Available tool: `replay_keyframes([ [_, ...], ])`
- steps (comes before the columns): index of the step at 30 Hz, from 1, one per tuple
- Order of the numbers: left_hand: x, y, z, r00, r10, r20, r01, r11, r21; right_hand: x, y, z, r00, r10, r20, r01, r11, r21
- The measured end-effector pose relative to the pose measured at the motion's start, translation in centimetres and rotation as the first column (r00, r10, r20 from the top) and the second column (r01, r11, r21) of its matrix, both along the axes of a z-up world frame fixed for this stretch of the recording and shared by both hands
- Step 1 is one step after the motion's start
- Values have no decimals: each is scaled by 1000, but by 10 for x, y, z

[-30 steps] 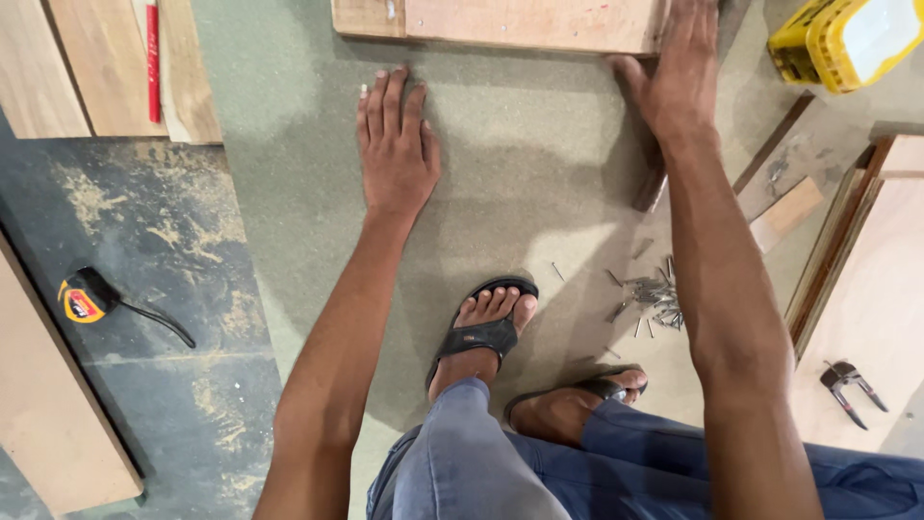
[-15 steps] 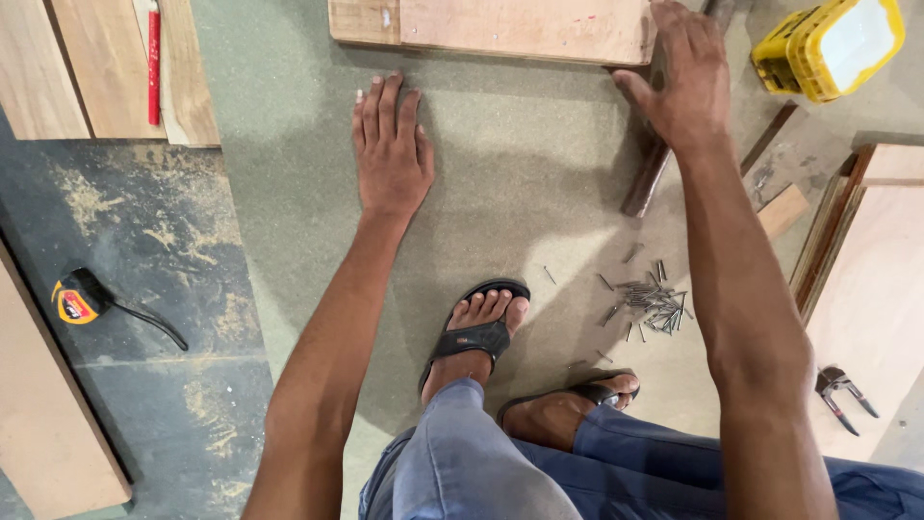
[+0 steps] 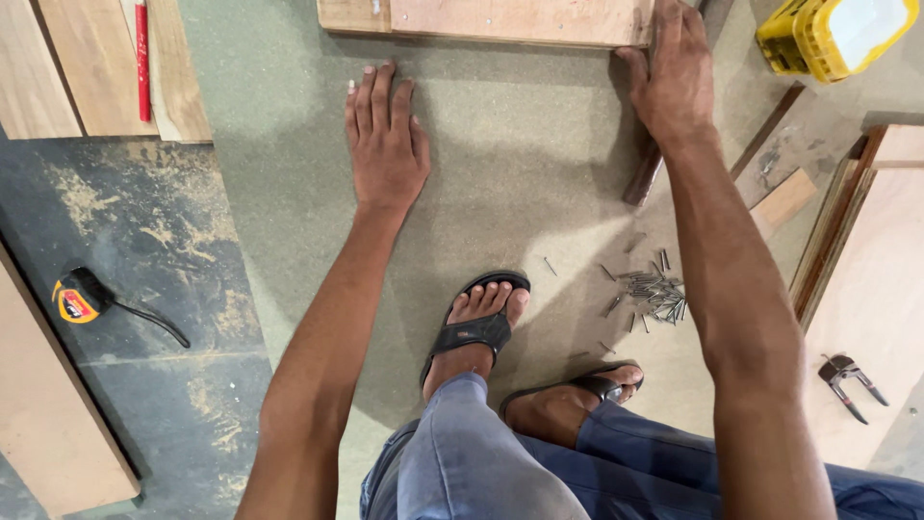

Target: The person aligns two wooden boards on the floor, applies glue to the edge of one board, and joins them. They then use a hammer to drive nails into the joined boards to secure the assembly.

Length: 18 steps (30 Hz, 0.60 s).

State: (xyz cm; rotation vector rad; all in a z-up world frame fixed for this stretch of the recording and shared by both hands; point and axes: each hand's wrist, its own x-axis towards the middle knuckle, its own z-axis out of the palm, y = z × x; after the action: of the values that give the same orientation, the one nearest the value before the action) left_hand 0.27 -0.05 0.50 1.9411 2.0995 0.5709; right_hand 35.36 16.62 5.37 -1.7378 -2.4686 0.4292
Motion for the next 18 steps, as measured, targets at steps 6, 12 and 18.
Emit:
replay_keyframes([
  [6,0,0,1,1000,0,2,0,997,-74,7,12,0,969,130,211,-129,991,-16],
  [12,0,1,-6,999,-14,-37,14,1000,-6,-3,-4,24,913,239,331,-334,903,269],
  [18,-19,-7,-16,917,36,398,-108,981,160,-82,-41,13,927,234,-293,-174,961,217],
])
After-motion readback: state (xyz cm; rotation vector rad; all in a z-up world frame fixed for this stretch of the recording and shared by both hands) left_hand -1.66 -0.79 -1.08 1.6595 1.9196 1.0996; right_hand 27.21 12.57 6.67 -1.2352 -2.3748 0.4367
